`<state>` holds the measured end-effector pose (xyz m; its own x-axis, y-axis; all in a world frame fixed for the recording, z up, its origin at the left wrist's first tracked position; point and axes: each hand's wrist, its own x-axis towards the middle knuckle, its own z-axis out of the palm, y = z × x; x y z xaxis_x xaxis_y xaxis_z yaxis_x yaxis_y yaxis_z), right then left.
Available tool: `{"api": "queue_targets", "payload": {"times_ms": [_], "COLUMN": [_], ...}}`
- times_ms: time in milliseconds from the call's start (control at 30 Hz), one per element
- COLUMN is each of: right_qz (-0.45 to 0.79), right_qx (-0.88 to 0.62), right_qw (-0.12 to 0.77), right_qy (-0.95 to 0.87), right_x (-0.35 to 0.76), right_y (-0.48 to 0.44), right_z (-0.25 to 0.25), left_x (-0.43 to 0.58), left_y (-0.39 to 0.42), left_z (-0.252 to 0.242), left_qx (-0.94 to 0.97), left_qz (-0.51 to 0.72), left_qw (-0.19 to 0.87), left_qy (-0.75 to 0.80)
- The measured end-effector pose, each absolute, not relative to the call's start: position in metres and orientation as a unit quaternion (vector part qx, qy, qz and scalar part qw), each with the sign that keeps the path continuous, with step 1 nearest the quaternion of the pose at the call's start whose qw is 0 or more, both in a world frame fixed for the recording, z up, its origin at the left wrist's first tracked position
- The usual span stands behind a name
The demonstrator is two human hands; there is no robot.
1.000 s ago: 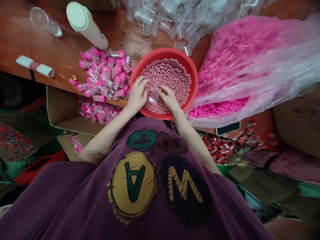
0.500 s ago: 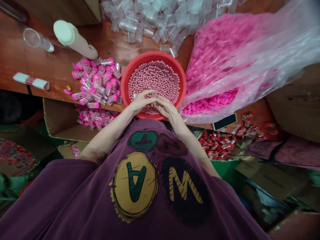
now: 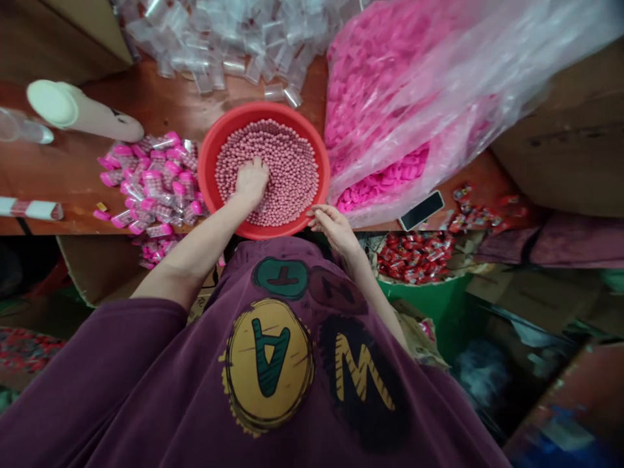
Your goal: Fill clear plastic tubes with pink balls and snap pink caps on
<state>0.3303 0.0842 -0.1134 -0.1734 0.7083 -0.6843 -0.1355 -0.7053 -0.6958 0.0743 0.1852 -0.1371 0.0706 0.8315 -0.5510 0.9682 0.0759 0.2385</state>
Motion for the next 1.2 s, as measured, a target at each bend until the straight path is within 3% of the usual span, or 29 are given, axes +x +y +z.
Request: {"api": "queue_targets", "payload": {"times_ms": [133,333,500,667,933,1133,1200], "right_qz": [0.680,0.676,0.637,0.569,0.481,0.565,0.597], "right_qx": [-0.615,-0.600,-0.570,-0.473,-0.368,-0.328,-0.350], "right_qw": [0.315,0.303,0.275,0.261,0.217,0.167,0.125], "right_qy": [-0.245,-0.302,-0.440,-0.620,-0.766,-0.739,-0.711], "right_x": [0.352,0.345,0.319,0.291,0.261,0.265,0.269], "right_y": [0.072,0.086,0.121,0.163,0.184,0.178,0.175], "right_z": [-0.121,-0.128,-0.131,-0.115,-0.093,-0.069,-0.059], "left_x": [0.110,0.099,0.076,0.073,0.071,0.085,0.090], "left_y": [0.176,0.162,0.140,0.132,0.130,0.121,0.121], "left_z": [-0.169,-0.191,-0.155,-0.109,-0.091,-0.083,-0.067], "left_qx": [0.665,0.480,0.372,0.256,0.221,0.158,0.143], "left_qz": [-0.052,0.199,0.323,0.347,0.337,0.311,0.366], "left_qw": [0.370,0.560,0.646,0.727,0.740,0.709,0.683], "left_qy": [0.647,0.646,0.583,0.535,0.539,0.613,0.616]}}
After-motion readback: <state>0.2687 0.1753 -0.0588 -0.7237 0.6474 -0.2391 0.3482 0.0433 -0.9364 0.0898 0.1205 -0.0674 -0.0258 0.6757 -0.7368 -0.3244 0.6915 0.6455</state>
